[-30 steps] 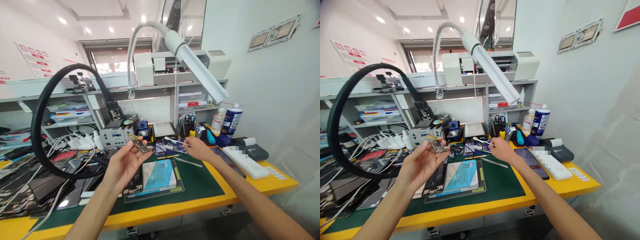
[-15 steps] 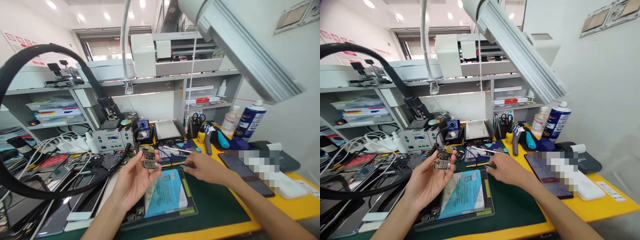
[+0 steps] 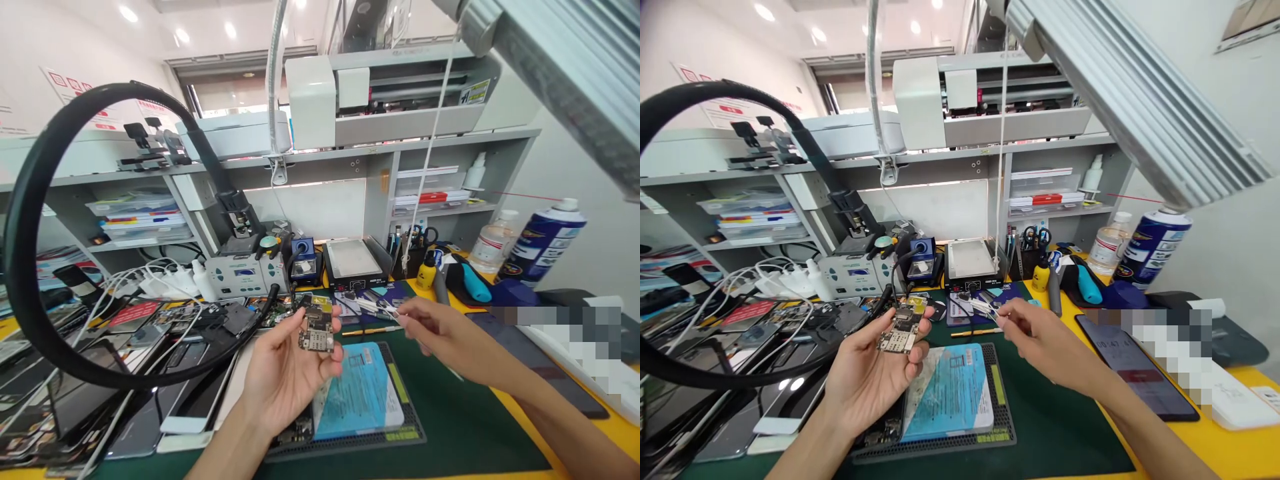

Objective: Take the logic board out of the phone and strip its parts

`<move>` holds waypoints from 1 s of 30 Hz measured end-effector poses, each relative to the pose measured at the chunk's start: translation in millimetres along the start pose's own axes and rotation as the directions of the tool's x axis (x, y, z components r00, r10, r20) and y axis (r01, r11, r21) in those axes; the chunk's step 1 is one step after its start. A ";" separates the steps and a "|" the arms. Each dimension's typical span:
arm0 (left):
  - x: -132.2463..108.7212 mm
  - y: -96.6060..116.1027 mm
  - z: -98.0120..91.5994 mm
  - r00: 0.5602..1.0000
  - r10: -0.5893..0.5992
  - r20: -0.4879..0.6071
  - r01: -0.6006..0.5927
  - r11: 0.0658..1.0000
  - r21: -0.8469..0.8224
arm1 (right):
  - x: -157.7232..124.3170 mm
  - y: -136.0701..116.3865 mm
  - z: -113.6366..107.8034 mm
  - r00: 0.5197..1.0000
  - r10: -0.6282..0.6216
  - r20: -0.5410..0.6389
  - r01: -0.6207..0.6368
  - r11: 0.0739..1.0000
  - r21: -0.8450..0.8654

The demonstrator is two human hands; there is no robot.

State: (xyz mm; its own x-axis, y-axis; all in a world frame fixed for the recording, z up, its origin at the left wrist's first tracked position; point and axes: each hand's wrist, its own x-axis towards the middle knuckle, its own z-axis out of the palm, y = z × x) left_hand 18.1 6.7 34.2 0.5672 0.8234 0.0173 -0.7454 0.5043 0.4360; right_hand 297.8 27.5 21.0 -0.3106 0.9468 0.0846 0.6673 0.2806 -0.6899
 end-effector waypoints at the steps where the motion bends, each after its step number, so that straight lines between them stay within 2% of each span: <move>1: -0.1 -0.2 0.1 1.000 0.003 -0.006 -0.003 1.000 0.001 | -1.5 -5.7 -1.5 1.000 0.014 0.016 -0.016 0.997 0.071; 4: -0.6 -1.4 -0.5 1.000 0.015 -0.019 -0.015 1.000 0.007 | -4.4 -19.7 -3.2 0.995 0.045 0.092 -0.066 0.968 0.241; 6: -0.8 -2.3 -1.4 1.000 0.016 -0.012 -0.016 1.000 0.014 | -5.7 -25.4 -2.3 0.988 0.065 0.139 -0.115 0.916 0.385; 9: -1.5 -3.3 -1.7 1.000 0.004 0.014 -0.005 1.000 0.023 | -8.4 -31.1 0.3 0.983 0.082 0.164 -0.165 0.782 0.601; 14: -2.8 -4.3 -0.7 0.999 -0.007 0.034 0.005 0.999 0.036 | -16.0 -47.6 0.9 0.987 0.061 0.149 -0.158 0.560 0.813; 17: -2.2 -5.0 -1.6 0.999 -0.002 0.038 0.000 0.999 0.040 | -17.2 -60.6 -1.0 0.979 0.071 0.192 -0.204 0.427 0.881; 20: -1.3 -4.7 -2.8 1.000 -0.017 0.015 0.017 1.000 0.007 | -13.3 -70.1 -0.8 0.974 0.142 0.174 -0.214 0.351 0.912; 24: -1.4 -2.4 -2.7 1.000 -0.025 -0.010 0.025 0.998 -0.050 | -7.0 -71.2 4.3 0.966 0.197 0.167 -0.223 0.308 0.925; 30: -1.0 -1.4 -1.8 0.997 -0.005 -0.076 -0.002 0.996 -0.087 | -9.0 -54.3 14.4 0.966 0.121 0.230 -0.256 0.292 0.921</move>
State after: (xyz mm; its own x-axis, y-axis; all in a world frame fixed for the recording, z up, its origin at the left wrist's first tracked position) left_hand 17.9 5.6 31.9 0.5425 0.8384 -0.0531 -0.7741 0.5235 0.3559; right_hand 254.6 1.5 47.3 -0.3752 0.9117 -0.1671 -0.3489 -0.3060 -0.8858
